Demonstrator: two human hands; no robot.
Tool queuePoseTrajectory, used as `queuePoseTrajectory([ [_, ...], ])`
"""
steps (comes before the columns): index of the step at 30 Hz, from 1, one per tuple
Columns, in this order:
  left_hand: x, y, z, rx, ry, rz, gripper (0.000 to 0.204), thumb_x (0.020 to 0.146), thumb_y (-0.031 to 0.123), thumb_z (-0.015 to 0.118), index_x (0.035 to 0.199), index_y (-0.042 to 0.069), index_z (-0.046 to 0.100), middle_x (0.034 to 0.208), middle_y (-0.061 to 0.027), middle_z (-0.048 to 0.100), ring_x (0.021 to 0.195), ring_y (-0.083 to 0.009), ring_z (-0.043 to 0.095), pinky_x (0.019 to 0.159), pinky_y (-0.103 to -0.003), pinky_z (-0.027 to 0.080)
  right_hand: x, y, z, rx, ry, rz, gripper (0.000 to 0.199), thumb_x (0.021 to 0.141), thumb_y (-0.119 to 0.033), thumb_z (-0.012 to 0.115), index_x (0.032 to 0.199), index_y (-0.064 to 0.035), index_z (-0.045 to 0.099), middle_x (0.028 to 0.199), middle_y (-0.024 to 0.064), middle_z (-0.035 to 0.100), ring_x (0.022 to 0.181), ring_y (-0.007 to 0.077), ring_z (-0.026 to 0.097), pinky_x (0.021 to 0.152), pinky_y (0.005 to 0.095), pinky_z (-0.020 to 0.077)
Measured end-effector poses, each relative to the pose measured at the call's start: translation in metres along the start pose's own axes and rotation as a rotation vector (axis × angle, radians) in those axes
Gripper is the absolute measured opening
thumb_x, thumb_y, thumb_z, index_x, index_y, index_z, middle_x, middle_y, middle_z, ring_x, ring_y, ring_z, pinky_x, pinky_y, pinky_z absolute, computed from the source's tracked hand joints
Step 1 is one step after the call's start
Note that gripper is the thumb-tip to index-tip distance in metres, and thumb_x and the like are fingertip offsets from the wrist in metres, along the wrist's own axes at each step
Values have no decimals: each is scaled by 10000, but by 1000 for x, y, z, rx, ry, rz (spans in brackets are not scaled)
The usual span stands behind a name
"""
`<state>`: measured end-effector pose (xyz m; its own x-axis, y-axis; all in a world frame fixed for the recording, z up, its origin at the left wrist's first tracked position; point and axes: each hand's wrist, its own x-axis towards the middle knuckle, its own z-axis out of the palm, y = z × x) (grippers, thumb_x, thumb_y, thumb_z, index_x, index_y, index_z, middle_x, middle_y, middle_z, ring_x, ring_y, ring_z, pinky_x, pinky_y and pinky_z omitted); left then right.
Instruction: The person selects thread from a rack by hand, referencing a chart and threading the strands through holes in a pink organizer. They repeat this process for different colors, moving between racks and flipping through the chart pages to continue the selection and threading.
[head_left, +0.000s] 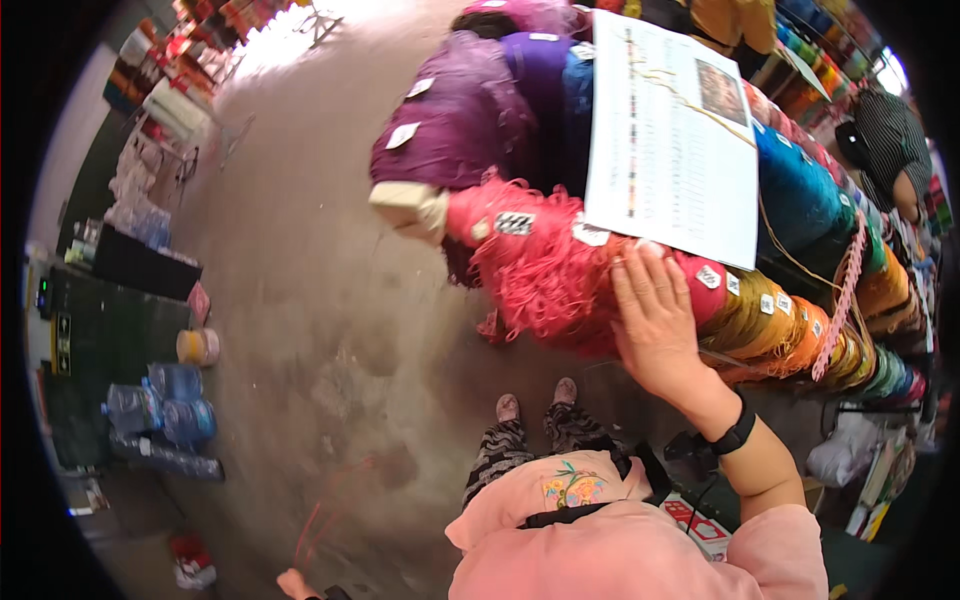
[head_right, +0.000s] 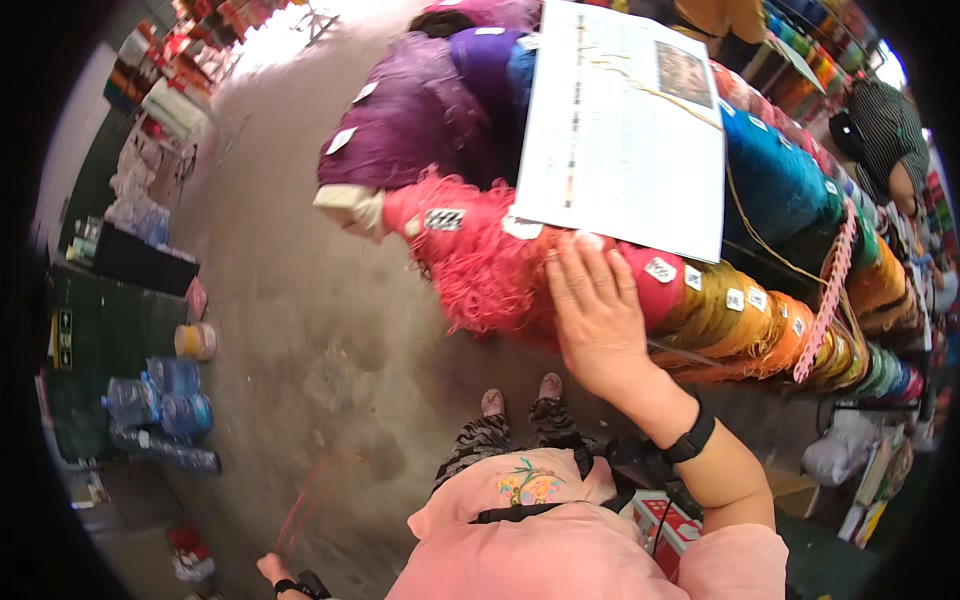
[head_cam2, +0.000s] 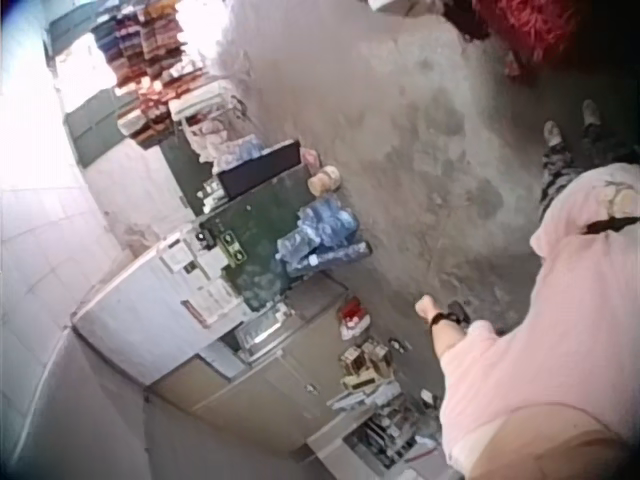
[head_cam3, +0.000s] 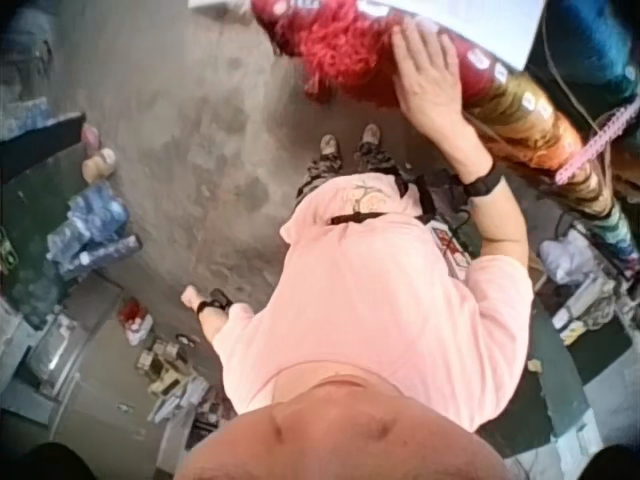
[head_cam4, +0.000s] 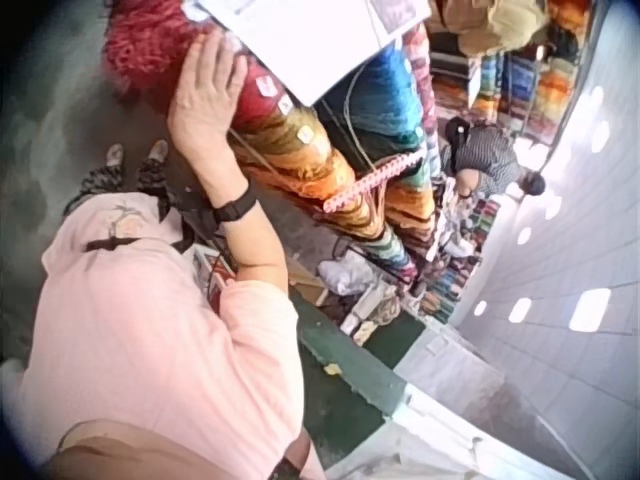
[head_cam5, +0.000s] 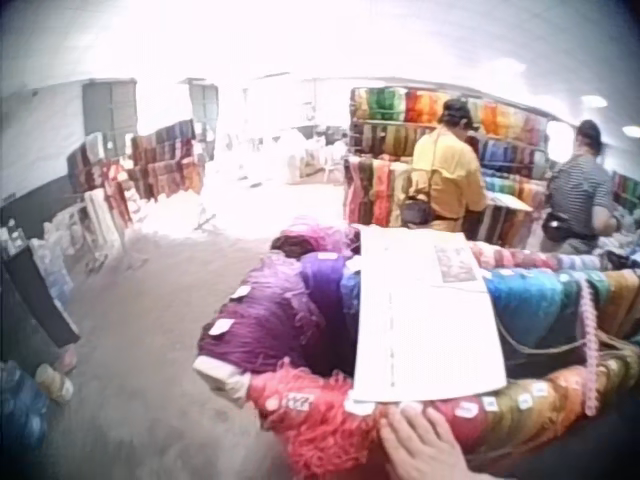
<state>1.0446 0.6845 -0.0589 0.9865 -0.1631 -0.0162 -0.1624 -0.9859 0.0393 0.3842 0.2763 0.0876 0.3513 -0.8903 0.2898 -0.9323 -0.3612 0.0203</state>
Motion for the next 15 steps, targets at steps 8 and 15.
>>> queuePoseTrajectory([
  [8, -182, 284, -121, -352, -654, 1069, 127, 715, 115, 581, 737, -10, 580, 634, -129, 558, 555, -191, 523, 545, -275, 413, 22, -64, -41, 805, 1, -341, 407, 635, 7, 596, 1030, -31, 503, 1057, 137, 497, 953, 264, 499, 806, 361, 369],
  [15, -251, 413, -206, -629, -1194, 1257, 145, 763, 102, 539, 716, -29, 580, 608, -8, 540, 573, -42, 450, 515, -204, 370, 79, -165, -46, 1232, -353, -442, 295, 745, -81, 583, 1002, 36, 499, 913, 156, 554, 725, 167, 570, 620, 278, 458],
])
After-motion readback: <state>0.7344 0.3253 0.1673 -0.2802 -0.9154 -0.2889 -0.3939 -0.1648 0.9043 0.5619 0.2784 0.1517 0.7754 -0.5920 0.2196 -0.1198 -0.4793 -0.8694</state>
